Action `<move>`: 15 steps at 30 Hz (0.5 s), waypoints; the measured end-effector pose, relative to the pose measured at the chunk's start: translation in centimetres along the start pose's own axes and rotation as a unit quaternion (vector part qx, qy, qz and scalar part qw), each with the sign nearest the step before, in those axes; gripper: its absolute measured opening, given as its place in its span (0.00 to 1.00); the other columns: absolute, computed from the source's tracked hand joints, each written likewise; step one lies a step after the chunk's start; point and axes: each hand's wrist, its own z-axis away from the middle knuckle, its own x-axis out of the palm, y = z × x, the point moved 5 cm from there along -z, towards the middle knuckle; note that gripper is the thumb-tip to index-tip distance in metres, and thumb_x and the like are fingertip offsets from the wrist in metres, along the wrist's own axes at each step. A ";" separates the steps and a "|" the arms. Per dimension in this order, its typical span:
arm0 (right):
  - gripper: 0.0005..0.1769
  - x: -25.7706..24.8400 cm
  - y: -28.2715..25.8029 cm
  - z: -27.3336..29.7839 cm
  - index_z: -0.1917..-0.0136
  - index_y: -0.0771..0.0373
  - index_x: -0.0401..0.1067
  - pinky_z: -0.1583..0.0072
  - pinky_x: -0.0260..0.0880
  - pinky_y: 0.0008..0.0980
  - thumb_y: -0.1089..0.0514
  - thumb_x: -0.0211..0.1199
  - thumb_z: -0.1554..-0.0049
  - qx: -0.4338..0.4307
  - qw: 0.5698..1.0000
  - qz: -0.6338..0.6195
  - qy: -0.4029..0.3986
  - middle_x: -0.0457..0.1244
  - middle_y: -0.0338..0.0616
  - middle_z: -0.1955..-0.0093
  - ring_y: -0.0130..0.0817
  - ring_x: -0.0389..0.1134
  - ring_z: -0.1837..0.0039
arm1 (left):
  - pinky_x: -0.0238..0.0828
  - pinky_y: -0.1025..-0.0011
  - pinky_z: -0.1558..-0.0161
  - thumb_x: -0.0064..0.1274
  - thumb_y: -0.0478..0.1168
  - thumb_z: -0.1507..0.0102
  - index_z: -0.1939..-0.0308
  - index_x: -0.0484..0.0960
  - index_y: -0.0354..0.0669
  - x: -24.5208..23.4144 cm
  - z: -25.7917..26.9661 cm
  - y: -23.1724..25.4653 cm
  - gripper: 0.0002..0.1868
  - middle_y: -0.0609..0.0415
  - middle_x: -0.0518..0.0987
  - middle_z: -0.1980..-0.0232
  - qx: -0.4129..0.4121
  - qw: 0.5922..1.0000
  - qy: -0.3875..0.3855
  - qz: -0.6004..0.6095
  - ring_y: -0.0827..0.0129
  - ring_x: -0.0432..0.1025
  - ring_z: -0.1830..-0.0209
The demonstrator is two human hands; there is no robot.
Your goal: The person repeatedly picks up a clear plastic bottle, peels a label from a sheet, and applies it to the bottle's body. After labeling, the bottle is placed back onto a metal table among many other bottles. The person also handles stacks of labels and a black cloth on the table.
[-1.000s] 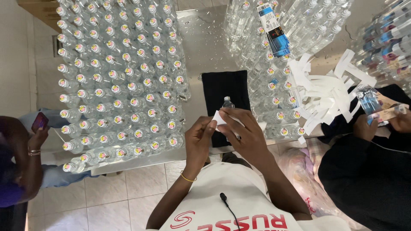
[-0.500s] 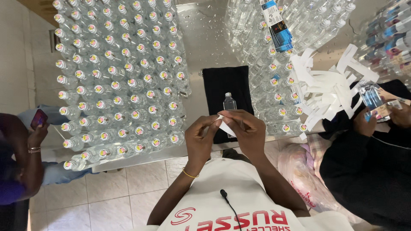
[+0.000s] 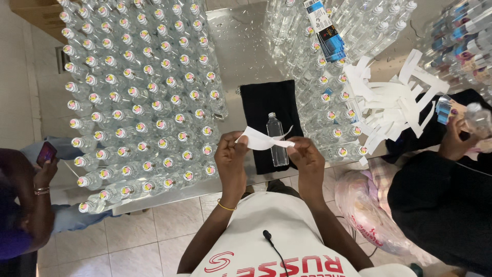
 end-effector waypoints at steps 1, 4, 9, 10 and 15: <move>0.04 -0.2 -0.7 0.0 0.47 0.63 0.73 0.38 0.70 0.36 0.61 0.66 0.32 -0.001 1.000 -0.001 0.000 0.71 0.49 0.41 0.30 0.69 0.39 | 0.77 0.72 0.46 0.57 0.37 0.26 0.47 0.82 0.45 -0.2 -0.3 -0.5 0.04 0.61 0.82 0.59 0.001 1.000 -0.001 0.000 0.83 0.74 0.58; 0.14 -0.3 -2.2 0.0 0.40 0.65 0.76 0.33 0.73 0.49 0.54 0.66 0.33 0.033 0.996 0.030 -0.079 0.70 0.58 0.37 0.52 0.74 0.35 | 0.74 0.76 0.50 0.56 0.33 0.26 0.45 0.83 0.40 -0.5 -0.6 -0.8 0.06 0.65 0.72 0.65 0.007 0.999 -0.017 -0.045 0.85 0.68 0.61; 0.15 -0.3 -5.3 -2.1 0.38 0.65 0.82 0.37 0.76 0.39 0.60 0.72 0.37 -0.031 0.988 0.082 -0.126 0.74 0.50 0.48 0.35 0.78 0.42 | 0.69 0.78 0.60 0.63 0.37 0.29 0.44 0.89 0.42 1.8 -0.2 0.6 0.10 0.62 0.65 0.74 0.002 0.987 -0.121 -0.109 0.82 0.62 0.69; 0.15 -0.3 -4.2 -2.3 0.38 0.65 0.82 0.37 0.76 0.39 0.60 0.72 0.37 -0.031 0.989 0.082 -0.122 0.74 0.50 0.48 0.35 0.78 0.42 | 0.69 0.78 0.60 0.63 0.37 0.29 0.44 0.89 0.42 1.8 -0.2 -0.1 0.10 0.62 0.65 0.74 0.000 0.986 -0.125 -0.109 0.82 0.62 0.69; 0.10 -0.5 -0.8 -2.7 0.43 0.69 0.82 0.46 0.78 0.39 0.64 0.72 0.37 0.024 0.992 0.025 -0.125 0.73 0.51 0.58 0.32 0.74 0.54 | 0.75 0.61 0.37 0.67 0.39 0.32 0.28 0.77 0.41 3.2 0.2 1.5 0.28 0.46 0.86 0.47 0.099 0.977 -0.104 -0.158 0.64 0.79 0.47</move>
